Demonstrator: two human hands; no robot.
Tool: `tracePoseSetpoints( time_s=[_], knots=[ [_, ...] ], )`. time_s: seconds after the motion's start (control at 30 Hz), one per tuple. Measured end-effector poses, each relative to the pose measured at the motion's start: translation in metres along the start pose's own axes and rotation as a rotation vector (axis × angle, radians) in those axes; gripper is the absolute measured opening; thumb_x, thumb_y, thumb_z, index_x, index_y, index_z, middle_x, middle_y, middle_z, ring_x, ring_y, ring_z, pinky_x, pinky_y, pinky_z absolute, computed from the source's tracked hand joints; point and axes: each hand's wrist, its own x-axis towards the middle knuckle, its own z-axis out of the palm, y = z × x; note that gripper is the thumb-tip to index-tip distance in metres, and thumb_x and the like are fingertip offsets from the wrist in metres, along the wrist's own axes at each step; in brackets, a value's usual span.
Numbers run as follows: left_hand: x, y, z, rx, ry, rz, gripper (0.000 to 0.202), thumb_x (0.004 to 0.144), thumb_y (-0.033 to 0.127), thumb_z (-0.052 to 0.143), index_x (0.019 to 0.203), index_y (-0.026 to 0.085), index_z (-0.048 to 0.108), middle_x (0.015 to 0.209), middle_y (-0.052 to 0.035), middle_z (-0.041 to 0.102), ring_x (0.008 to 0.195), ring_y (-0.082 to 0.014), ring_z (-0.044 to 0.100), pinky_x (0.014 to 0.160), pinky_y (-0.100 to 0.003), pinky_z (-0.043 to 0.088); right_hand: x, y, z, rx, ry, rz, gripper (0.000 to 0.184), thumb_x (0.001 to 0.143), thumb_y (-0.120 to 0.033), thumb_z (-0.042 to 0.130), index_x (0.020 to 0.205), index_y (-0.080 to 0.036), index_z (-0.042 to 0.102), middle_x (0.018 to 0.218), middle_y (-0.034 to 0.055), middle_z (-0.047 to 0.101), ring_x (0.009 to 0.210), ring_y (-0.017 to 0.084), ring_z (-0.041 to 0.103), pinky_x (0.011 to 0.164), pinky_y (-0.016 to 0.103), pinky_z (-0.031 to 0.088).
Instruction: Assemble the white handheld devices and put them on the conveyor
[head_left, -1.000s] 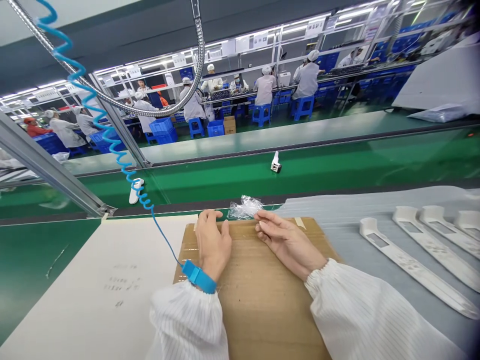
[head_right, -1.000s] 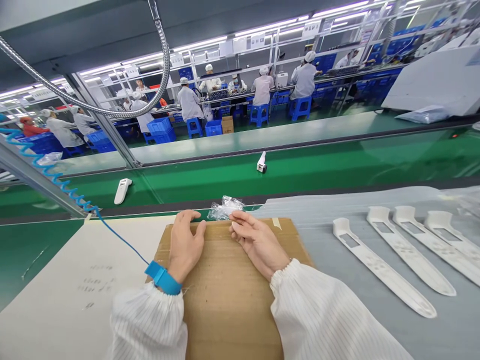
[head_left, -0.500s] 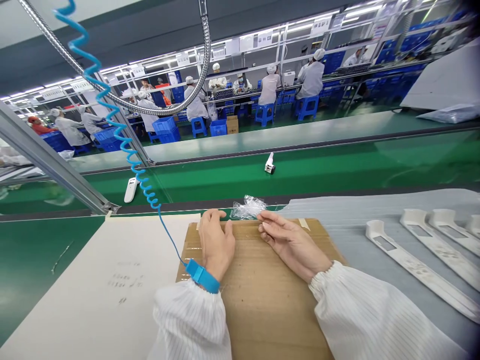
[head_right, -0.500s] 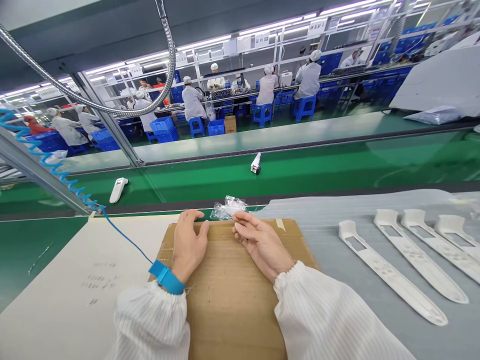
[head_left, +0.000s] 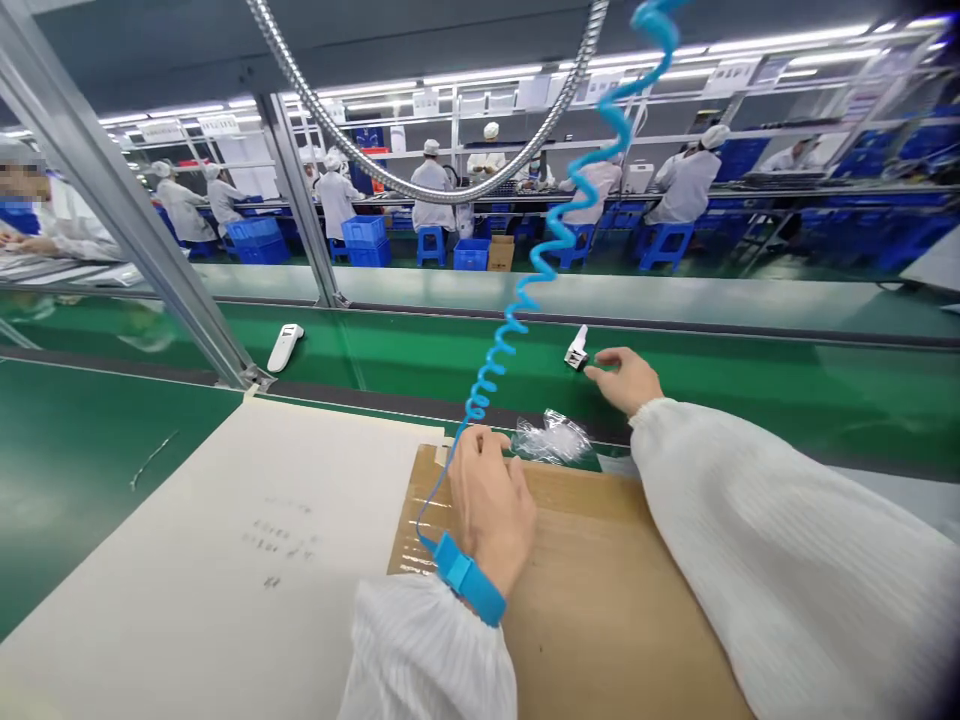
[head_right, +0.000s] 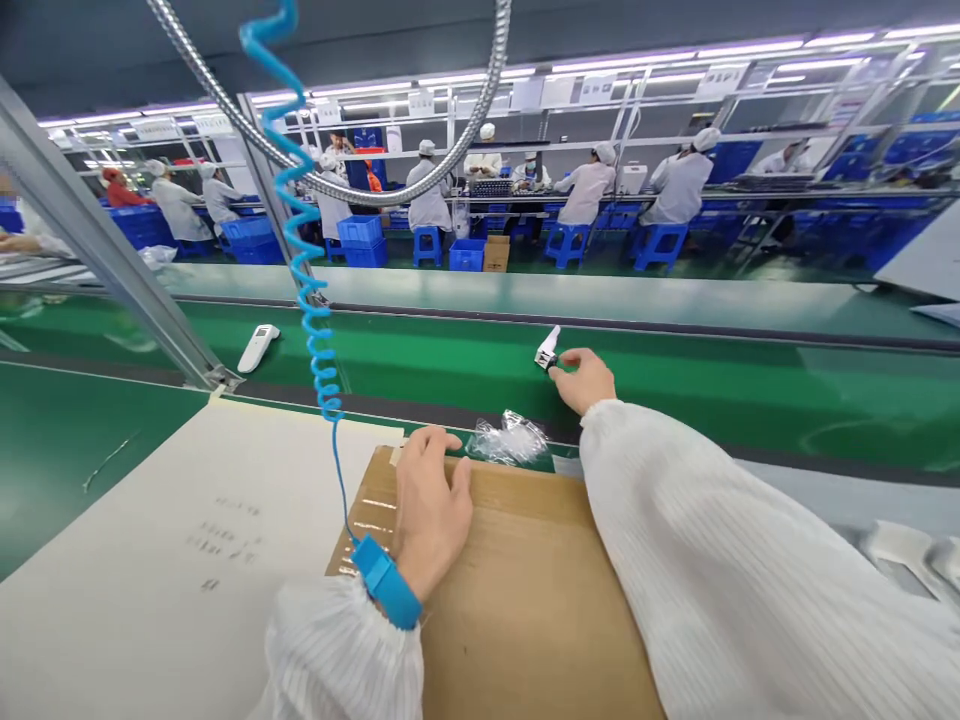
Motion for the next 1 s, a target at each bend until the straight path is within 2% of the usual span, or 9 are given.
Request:
tracePoseSetpoints(
  time_s=[0.13,0.27,0.4,0.57,0.63,0.7,0.8,0.9,1.0],
  knots=[
    [0.001,0.001,-0.001,0.007,-0.008,-0.033,0.018,0.082,0.008,0.056,0.094,0.021,0.055,0.108,-0.0109,0.059,0.108,-0.029,0.057,0.095,-0.05,0.046,0.019,-0.001,0.036,-0.093,0.03,-0.04,0.041,0.073,-0.024,0.067,0.113,-0.015,0.06,0.127,0.0206,0.059,0.126,0.036,0.048,0.103,0.051,0.036],
    [0.002,0.002,-0.003,-0.003,-0.012,-0.044,0.017,0.082,0.008,0.056,0.093,0.021,0.055,0.107,-0.011,0.06,0.108,-0.0296,0.057,0.095,-0.05,0.046,0.014,-0.008,0.038,-0.116,-0.007,-0.044,0.038,0.082,-0.025,0.06,0.117,-0.011,0.06,0.118,0.0237,0.064,0.121,0.04,0.053,0.101,0.053,0.039],
    [0.002,0.005,-0.005,-0.051,-0.013,0.023,0.017,0.088,0.012,0.051,0.101,0.02,0.058,0.112,-0.0111,0.061,0.113,-0.0279,0.056,0.098,-0.048,0.047,-0.01,-0.022,-0.003,0.036,-0.061,-0.111,0.033,0.094,-0.032,0.047,0.123,-0.02,0.059,0.117,0.0138,0.069,0.102,0.028,0.066,0.094,0.041,0.047],
    [0.0,0.017,-0.01,-0.104,0.03,0.177,0.038,0.098,0.029,0.045,0.134,0.018,0.051,0.147,-0.0128,0.048,0.14,-0.0269,0.039,0.116,-0.047,0.033,-0.078,-0.037,-0.071,0.444,-0.395,-0.095,0.04,0.088,-0.057,0.06,0.116,-0.029,0.068,0.111,0.0053,0.072,0.102,0.027,0.067,0.094,0.041,0.051],
    [-0.002,0.022,-0.014,-0.18,-0.067,0.191,0.043,0.097,0.034,0.048,0.137,0.019,0.05,0.147,-0.0112,0.05,0.137,-0.0254,0.044,0.114,-0.042,0.035,-0.11,-0.038,-0.088,0.539,-0.519,-0.077,0.05,0.081,-0.062,0.066,0.119,-0.029,0.068,0.112,0.0048,0.072,0.105,0.027,0.066,0.098,0.043,0.051],
    [-0.004,0.027,-0.017,-0.253,-0.28,0.152,0.039,0.095,0.036,0.052,0.131,0.021,0.057,0.13,-0.0086,0.064,0.119,-0.0241,0.058,0.102,-0.038,0.046,-0.136,-0.036,-0.098,0.529,-0.593,-0.092,0.052,0.082,-0.063,0.065,0.122,-0.029,0.066,0.115,0.0053,0.072,0.107,0.028,0.066,0.1,0.045,0.05],
    [-0.008,0.031,-0.019,-0.233,-0.506,0.071,0.027,0.093,0.034,0.052,0.112,0.023,0.068,0.097,-0.0034,0.073,0.087,-0.0208,0.066,0.078,-0.032,0.049,-0.159,-0.026,-0.103,0.289,-0.438,-0.239,0.049,0.091,-0.062,0.054,0.126,-0.03,0.062,0.122,0.0066,0.068,0.109,0.028,0.065,0.096,0.045,0.051],
    [-0.011,0.032,-0.019,-0.167,-0.467,0.065,0.024,0.092,0.033,0.052,0.105,0.025,0.07,0.089,-0.0019,0.073,0.082,-0.0201,0.065,0.075,-0.031,0.046,-0.165,-0.017,-0.105,0.022,-0.191,-0.542,0.038,0.095,-0.054,0.052,0.122,-0.029,0.062,0.122,0.008,0.066,0.106,0.026,0.063,0.09,0.042,0.05],
    [-0.013,0.033,-0.019,-0.131,-0.459,0.1,0.024,0.092,0.033,0.052,0.106,0.027,0.07,0.091,-0.0026,0.074,0.082,-0.0211,0.065,0.074,-0.031,0.044,-0.166,-0.016,-0.104,-0.246,-0.068,-0.813,0.02,0.096,-0.041,0.056,0.105,-0.027,0.066,0.111,0.0069,0.068,0.097,0.024,0.062,0.083,0.04,0.045]
  ],
)
